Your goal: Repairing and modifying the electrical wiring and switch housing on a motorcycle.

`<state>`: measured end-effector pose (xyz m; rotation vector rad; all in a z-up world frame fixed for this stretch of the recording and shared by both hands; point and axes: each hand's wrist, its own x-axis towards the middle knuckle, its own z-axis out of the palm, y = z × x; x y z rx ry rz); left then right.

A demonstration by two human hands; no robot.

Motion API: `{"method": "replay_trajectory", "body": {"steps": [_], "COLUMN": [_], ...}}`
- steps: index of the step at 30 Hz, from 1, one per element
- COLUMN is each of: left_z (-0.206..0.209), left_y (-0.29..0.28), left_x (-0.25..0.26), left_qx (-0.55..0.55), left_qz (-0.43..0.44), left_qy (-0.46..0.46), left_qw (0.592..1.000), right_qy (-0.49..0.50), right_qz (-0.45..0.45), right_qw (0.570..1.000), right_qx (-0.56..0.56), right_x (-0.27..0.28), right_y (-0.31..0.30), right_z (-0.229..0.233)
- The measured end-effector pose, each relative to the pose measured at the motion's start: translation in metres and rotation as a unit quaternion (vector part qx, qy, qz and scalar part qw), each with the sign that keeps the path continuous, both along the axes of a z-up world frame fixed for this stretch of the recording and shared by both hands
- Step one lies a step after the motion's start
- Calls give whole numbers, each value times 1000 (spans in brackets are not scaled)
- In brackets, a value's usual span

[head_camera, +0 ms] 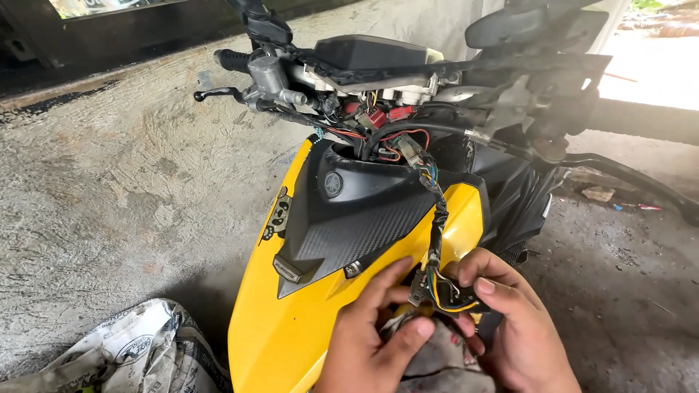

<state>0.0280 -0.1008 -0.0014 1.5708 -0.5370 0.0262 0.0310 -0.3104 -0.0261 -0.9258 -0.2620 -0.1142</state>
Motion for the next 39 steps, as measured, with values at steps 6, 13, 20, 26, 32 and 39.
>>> {"method": "replay_trajectory", "body": {"steps": [6, 13, 20, 26, 32, 39], "left_z": [-9, -5, 7, 8, -1, -6], "left_y": [-17, -17, -3, 11, 8, 15], "left_x": [4, -1, -3, 16, 25, 31], "left_qx": [-47, -44, -30, -5, -109, -189], "left_qz": [15, 68, 42, -7, -1, 75], "left_qy": [-71, -80, -80, -95, -115, -76], "left_qw": [996, 993, 995, 995, 987, 976], "right_qy": [38, -208, -158, -141, -145, -157], "right_qz": [-47, -94, -223, -217, -159, -181], "right_qw": [997, 950, 920, 953, 971, 930], "right_qx": [-57, -215, -282, -155, -104, -279], "right_x": [-2, -21, -19, -10, 0, 12], "right_y": [-10, 2, 8, 21, 26, 36], "right_z": [-7, 28, 7, 5, 15, 38]}}
